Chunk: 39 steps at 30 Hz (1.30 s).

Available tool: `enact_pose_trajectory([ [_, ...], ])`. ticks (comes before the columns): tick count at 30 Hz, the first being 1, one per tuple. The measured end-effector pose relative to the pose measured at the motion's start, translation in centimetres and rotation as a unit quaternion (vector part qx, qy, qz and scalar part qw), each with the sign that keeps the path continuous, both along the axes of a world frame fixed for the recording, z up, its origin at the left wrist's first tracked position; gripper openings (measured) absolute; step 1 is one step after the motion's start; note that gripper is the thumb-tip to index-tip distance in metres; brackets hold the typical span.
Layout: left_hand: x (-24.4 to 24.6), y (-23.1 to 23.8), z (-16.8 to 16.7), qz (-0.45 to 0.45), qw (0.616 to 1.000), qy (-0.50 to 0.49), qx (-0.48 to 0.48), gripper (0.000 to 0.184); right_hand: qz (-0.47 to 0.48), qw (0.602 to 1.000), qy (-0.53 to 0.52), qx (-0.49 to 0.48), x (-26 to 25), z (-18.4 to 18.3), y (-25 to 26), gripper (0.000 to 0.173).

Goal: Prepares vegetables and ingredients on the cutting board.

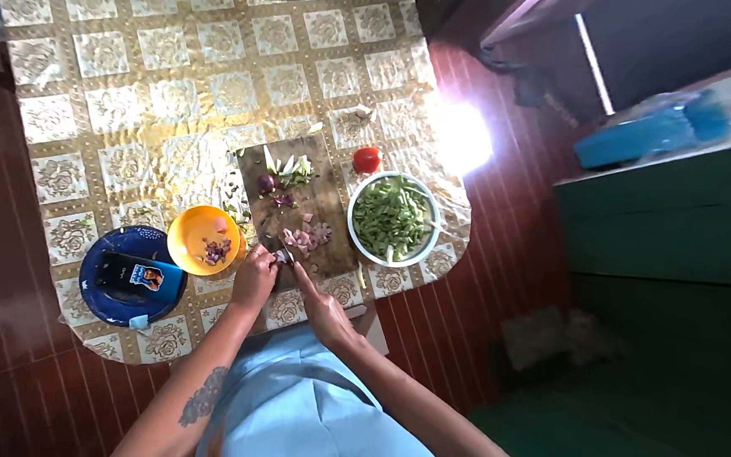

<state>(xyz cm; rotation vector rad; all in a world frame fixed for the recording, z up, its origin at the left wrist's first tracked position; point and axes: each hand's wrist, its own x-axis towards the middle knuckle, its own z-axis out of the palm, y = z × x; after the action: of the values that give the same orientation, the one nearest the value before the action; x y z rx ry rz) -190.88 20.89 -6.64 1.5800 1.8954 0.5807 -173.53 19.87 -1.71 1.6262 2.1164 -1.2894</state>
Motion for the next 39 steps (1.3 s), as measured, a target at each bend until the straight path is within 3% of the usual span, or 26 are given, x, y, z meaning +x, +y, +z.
enact_pose_trajectory([
  [6, -0.9, 0.0, -0.8, -0.013, 0.999, -0.028, 0.028, 0.013, -0.039, 0.999, 0.016, -0.026, -0.4, 0.0, -0.1, 0.059],
  [10, -0.5, 0.1, 0.1, -0.047, 0.999, 0.006, 0.005, 0.023, -0.085, 0.994, 0.064, 0.030, -0.5, 0.7, 0.9, 0.058],
  [14, 0.0, 1.6, 2.0, 0.015, 0.990, -0.064, -0.124, 0.028, -0.089, 0.994, 0.043, 0.036, 0.1, 1.3, 1.2, 0.058],
  [16, -0.2, 1.5, 1.9, 0.049, 0.985, -0.078, -0.144, 0.033, -0.072, 0.995, 0.043, 0.046, 0.1, 1.2, 0.7, 0.057],
  [18, -0.2, 1.2, 1.7, 0.056, 0.986, -0.081, -0.135, 0.033, -0.054, 0.997, 0.042, 0.046, -0.1, 0.9, 0.2, 0.056],
  [22, 0.0, 0.7, 1.9, 0.032, 0.988, -0.063, -0.135, 0.026, -0.009, 0.998, -0.046, -0.049, -0.7, 1.3, 0.8, 0.061],
  [29, 0.4, 0.9, 1.5, -0.062, 0.993, 0.027, -0.094, 0.028, -0.012, 1.000, -0.013, 0.021, 0.1, 2.3, 0.5, 0.055],
  [34, 0.3, -0.1, -0.3, -0.032, 0.999, 0.006, 0.041, 0.014, 0.029, 0.999, -0.032, -0.015, 0.3, 2.0, 0.9, 0.059],
  [39, 0.4, 0.0, 0.3, -0.035, 0.999, 0.012, 0.016, 0.008, 0.048, 0.996, -0.059, -0.043, 0.4, 1.7, 0.5, 0.062],
])
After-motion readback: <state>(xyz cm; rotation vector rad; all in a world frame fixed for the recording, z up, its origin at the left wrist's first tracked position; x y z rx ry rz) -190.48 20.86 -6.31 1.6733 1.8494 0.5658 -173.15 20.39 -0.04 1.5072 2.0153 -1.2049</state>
